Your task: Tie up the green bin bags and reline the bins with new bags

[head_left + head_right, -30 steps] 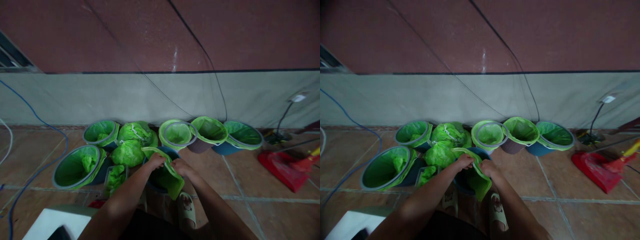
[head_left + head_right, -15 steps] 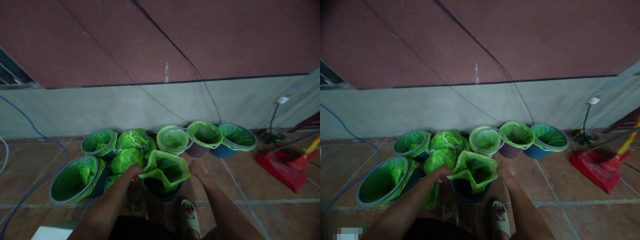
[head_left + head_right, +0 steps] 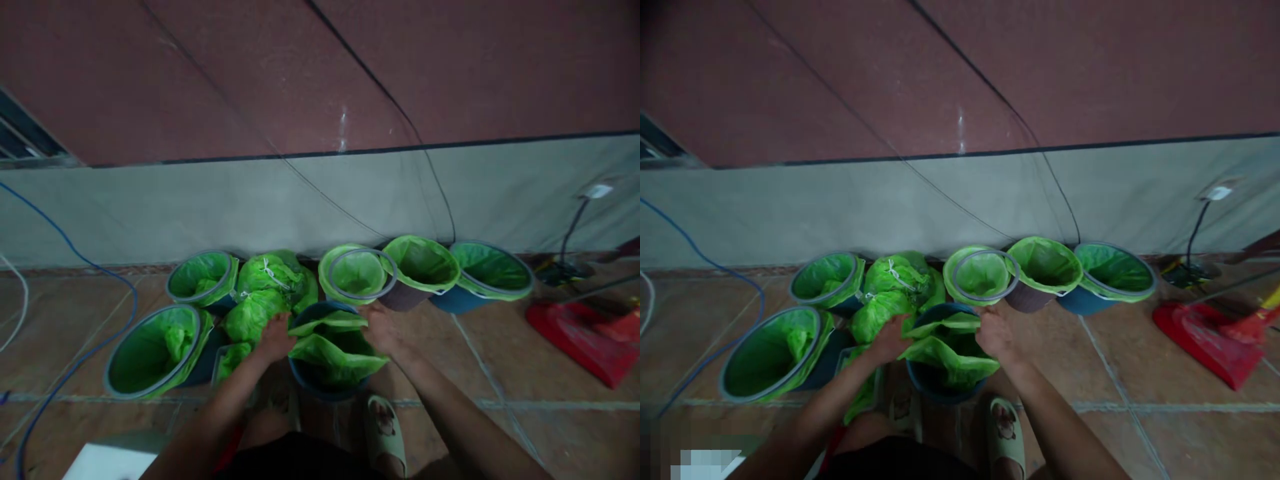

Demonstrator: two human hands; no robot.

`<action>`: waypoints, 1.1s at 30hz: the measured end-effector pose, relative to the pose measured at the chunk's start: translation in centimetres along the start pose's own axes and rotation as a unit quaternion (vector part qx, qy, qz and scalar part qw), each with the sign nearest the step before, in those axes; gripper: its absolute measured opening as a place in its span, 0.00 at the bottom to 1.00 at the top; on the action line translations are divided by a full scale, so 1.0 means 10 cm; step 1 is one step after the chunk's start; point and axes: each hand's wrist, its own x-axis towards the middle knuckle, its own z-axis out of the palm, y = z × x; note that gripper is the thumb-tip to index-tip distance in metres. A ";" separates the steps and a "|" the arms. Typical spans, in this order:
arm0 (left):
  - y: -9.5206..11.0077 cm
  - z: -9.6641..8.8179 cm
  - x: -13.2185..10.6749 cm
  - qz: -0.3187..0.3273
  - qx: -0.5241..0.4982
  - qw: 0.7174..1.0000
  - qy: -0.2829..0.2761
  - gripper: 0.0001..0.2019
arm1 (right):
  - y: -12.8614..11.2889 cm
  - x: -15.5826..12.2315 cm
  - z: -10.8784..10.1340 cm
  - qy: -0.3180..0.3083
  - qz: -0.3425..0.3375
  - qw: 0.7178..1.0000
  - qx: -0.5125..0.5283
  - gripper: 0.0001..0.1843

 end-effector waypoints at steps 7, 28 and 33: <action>0.33 0.32 0.39 0.118 -0.029 0.993 0.003 0.16 | -0.12 0.39 0.28 -0.024 -0.098 0.993 -0.058 0.14; -0.03 0.63 1.48 -0.042 -0.302 0.952 0.031 0.06 | 0.41 0.97 0.84 0.113 0.151 0.967 0.171 0.16; -0.06 0.81 1.52 -0.098 -0.340 0.935 -0.011 0.08 | 0.49 1.07 0.82 0.038 0.191 0.933 0.304 0.12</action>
